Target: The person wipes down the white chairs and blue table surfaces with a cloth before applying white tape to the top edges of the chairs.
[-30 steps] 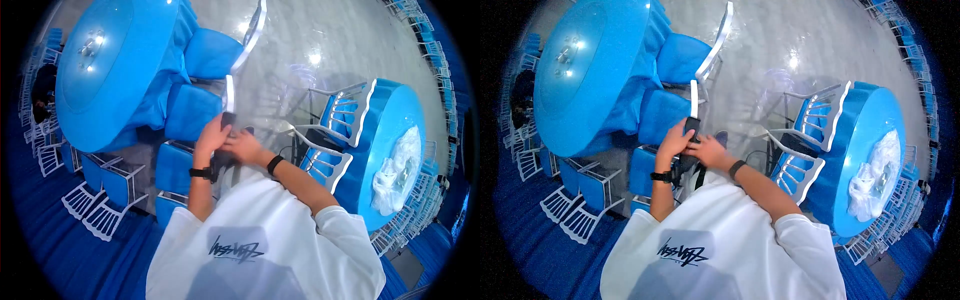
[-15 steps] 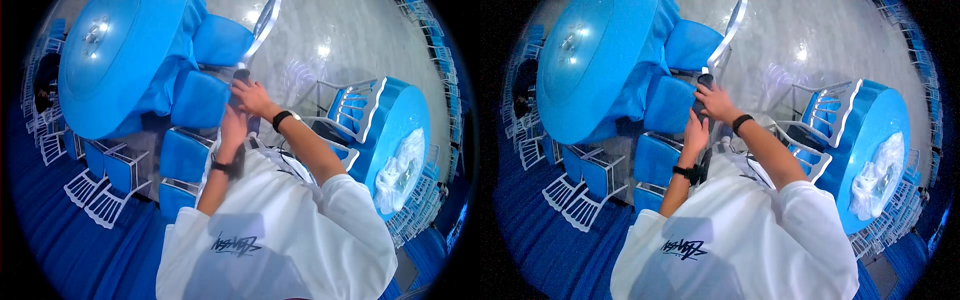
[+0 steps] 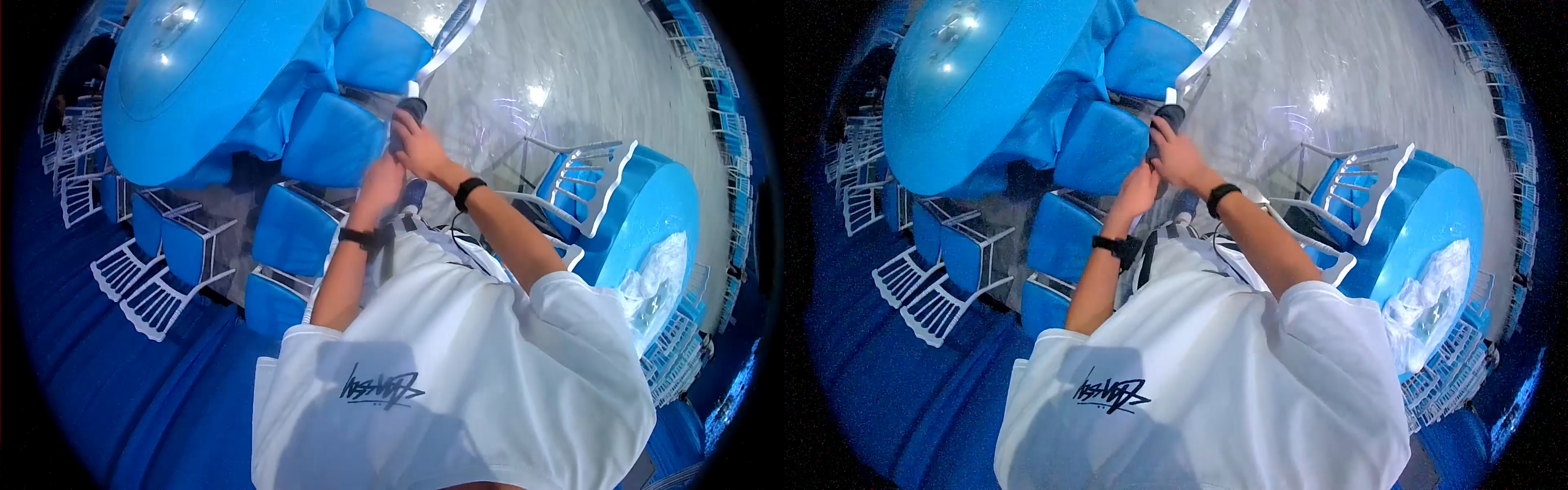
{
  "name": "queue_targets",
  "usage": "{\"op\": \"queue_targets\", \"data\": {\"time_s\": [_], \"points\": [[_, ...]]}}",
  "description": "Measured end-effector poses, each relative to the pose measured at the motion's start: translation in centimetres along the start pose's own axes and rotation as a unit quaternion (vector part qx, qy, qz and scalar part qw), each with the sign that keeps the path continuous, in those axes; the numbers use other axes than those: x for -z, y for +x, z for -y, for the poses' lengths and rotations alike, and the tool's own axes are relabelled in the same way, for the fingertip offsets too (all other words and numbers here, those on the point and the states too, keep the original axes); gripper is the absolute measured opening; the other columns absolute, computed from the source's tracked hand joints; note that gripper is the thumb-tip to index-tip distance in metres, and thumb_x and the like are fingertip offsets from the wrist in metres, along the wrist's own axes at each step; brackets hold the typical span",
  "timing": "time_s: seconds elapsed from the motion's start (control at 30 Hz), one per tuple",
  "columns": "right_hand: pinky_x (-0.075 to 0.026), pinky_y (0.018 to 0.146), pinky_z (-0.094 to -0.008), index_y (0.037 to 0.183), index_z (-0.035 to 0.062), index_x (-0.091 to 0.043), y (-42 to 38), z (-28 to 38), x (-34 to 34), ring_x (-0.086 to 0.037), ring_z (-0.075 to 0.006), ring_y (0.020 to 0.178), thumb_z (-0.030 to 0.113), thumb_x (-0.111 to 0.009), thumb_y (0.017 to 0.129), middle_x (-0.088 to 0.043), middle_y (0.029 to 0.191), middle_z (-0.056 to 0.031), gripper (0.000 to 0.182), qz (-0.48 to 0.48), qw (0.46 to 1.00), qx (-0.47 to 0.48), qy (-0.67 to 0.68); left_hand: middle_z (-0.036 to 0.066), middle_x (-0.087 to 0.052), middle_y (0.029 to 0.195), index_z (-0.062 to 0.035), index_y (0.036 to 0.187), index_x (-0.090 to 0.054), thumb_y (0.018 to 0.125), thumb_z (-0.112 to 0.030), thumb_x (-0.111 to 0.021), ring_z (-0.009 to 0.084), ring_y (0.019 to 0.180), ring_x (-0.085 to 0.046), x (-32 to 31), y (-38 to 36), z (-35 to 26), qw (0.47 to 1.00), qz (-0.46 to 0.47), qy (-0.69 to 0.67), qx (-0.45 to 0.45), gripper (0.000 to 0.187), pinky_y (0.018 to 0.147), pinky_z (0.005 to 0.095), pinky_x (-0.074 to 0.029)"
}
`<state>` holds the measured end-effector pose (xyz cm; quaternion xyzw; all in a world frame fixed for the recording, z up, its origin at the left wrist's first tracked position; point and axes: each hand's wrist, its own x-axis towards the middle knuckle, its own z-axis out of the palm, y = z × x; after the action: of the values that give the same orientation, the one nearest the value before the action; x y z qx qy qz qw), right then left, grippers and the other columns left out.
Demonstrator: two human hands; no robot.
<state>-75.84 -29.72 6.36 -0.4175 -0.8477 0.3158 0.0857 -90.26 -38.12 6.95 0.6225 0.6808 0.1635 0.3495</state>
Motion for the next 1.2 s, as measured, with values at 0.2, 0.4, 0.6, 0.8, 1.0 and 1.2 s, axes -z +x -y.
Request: {"op": "queue_targets", "data": {"time_s": [0.2,0.4,0.6,0.8,1.0,1.2], "points": [[-0.052,0.100,-0.0518,0.153,0.0028,-0.042,-6.4,4.5,-1.2,-0.060,-0.0464,0.118,0.022,-0.076,0.082,-0.039,0.160,-0.0178,0.081,0.015,0.998,0.038,0.043,0.029,-0.068,0.116,0.0036,0.122,-0.064,0.096,-0.008,-0.060,0.0492,0.106,-0.063,2.2,-8.6,-0.1,0.999,-0.039,0.015,-0.035,0.029,0.090,0.0561,-0.051],[-0.041,0.114,-0.0474,0.145,0.0024,-0.054,-7.0,4.4,0.5,-0.055,-0.0417,0.127,0.026,-0.076,0.082,-0.055,0.147,-0.0204,0.070,0.026,0.992,0.112,0.057,0.023,-0.071,0.106,-0.0045,0.111,-0.070,0.093,-0.008,-0.059,0.0465,0.101,-0.066,4.3,-13.6,2.1,0.998,-0.033,-0.038,-0.027,0.021,0.087,0.0553,-0.052],[-0.031,0.123,-0.0510,0.142,0.0058,-0.057,-4.7,8.0,6.3,-0.044,-0.0407,0.145,0.017,-0.070,0.082,-0.052,0.154,-0.0164,0.062,-0.122,0.972,0.158,-0.125,0.030,-0.062,0.133,0.0027,0.144,-0.052,0.090,-0.005,-0.065,0.0478,0.122,-0.059,4.5,-13.9,3.4,0.996,-0.076,0.052,0.015,0.057,0.103,0.0528,-0.049],[-0.031,0.125,-0.0536,0.145,0.0097,-0.059,-6.6,6.4,2.3,-0.033,-0.0385,0.154,0.011,-0.074,0.078,-0.044,0.163,-0.0104,0.068,-0.109,0.967,0.151,-0.175,0.035,-0.046,0.152,0.0107,0.156,-0.032,0.085,-0.013,-0.078,0.0478,0.140,-0.047,1.2,-9.8,-0.2,0.999,-0.044,0.014,0.026,0.088,0.117,0.0493,-0.040],[-0.030,0.126,-0.0538,0.133,0.0088,-0.062,-8.0,4.1,-0.8,-0.040,-0.0359,0.148,0.007,-0.074,0.077,-0.055,0.145,-0.0131,0.057,-0.069,0.972,0.195,-0.112,0.032,-0.058,0.139,0.0061,0.141,-0.042,0.087,-0.017,-0.075,0.0488,0.115,-0.064,-2.5,-7.4,-1.3,0.992,-0.048,0.062,0.096,0.067,0.092,0.0564,-0.055],[-0.031,0.125,-0.0544,0.115,0.0091,-0.062,-4.0,1.7,-1.5,-0.051,-0.0356,0.132,0.013,-0.078,0.074,-0.059,0.118,-0.0114,0.044,-0.066,0.963,0.249,-0.076,0.024,-0.073,0.107,-0.0007,0.121,-0.056,0.097,-0.030,-0.064,0.0441,0.097,-0.071,-1.5,-5.2,-2.2,0.983,-0.003,0.070,0.170,0.038,0.081,0.0554,-0.056]]}}
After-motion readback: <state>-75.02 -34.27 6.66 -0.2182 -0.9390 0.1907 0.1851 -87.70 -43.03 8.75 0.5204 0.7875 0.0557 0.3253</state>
